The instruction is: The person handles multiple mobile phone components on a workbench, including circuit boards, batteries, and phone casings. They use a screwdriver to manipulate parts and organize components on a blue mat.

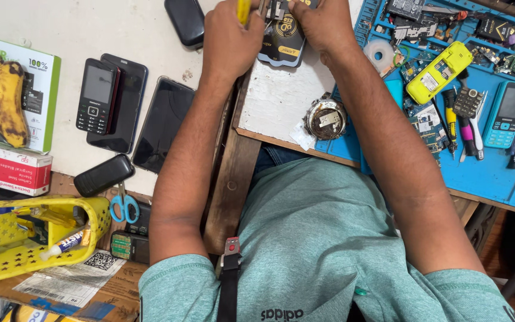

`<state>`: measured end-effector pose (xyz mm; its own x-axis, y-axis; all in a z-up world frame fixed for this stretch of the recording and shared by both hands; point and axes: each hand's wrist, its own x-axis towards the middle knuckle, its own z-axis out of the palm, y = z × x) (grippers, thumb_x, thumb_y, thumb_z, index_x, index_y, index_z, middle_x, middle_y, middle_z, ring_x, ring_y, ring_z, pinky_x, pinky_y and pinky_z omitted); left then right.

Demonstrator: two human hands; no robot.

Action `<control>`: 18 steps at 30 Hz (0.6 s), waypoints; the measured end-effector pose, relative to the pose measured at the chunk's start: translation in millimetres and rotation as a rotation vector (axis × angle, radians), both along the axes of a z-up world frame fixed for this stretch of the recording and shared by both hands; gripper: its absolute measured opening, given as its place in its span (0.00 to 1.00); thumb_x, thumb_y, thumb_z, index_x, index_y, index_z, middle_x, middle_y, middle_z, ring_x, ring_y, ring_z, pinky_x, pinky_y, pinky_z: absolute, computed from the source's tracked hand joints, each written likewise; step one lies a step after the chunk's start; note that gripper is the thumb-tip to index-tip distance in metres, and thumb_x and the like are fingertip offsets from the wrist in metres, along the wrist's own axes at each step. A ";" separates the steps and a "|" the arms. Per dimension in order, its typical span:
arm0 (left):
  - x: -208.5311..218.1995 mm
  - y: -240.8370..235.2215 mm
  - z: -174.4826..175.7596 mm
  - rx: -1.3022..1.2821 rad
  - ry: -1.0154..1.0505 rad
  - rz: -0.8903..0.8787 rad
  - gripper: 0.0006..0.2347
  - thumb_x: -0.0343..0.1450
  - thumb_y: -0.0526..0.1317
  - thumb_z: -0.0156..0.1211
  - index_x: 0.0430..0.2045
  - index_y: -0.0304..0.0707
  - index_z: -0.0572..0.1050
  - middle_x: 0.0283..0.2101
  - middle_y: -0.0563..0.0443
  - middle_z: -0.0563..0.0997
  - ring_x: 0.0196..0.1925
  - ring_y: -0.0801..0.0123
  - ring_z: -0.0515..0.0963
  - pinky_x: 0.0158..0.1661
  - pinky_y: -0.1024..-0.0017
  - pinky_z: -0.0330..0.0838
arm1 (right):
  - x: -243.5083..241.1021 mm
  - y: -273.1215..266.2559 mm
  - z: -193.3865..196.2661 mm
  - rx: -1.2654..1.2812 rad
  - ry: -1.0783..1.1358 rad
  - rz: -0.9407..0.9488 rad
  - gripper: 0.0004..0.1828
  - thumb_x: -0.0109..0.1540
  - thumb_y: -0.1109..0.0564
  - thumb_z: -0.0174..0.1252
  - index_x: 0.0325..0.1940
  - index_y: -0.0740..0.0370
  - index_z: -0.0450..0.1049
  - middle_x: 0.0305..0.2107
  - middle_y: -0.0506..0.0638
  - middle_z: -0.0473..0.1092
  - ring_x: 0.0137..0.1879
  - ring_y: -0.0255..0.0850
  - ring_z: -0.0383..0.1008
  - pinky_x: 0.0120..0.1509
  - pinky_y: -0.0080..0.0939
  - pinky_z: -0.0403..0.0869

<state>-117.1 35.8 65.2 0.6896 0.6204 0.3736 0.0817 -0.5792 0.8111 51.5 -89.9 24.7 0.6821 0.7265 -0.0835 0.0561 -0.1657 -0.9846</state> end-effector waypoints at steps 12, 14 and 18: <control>-0.5 9.7 -15.4 -0.316 -0.047 0.062 0.10 0.74 0.36 0.57 0.23 0.31 0.72 0.17 0.53 0.75 0.18 0.75 0.75 0.22 0.72 0.67 | -0.2 -0.7 -1.5 0.035 -0.027 0.024 0.08 0.67 0.63 0.62 0.48 0.72 0.74 0.37 0.53 0.80 0.40 0.37 0.84 0.43 0.37 0.83; -0.3 9.7 -14.9 -0.442 -0.121 0.043 0.09 0.75 0.36 0.56 0.23 0.32 0.72 0.18 0.55 0.76 0.18 0.77 0.77 0.22 0.75 0.70 | -0.1 -1.5 0.3 0.077 0.015 0.037 0.08 0.67 0.65 0.62 0.48 0.73 0.74 0.38 0.54 0.80 0.41 0.38 0.83 0.44 0.38 0.82; -1.8 12.3 -12.5 -0.581 -0.261 0.035 0.11 0.76 0.37 0.58 0.23 0.35 0.73 0.20 0.56 0.77 0.20 0.79 0.77 0.23 0.79 0.70 | -0.8 -0.9 3.6 0.100 0.035 0.025 0.08 0.67 0.67 0.62 0.49 0.73 0.73 0.39 0.55 0.80 0.42 0.39 0.84 0.46 0.39 0.84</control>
<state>-118.9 48.2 52.7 0.5969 0.7929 0.1228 -0.1503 -0.0398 0.9878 50.7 -90.7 28.3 0.6614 0.7493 -0.0328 0.0248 -0.0656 -0.9975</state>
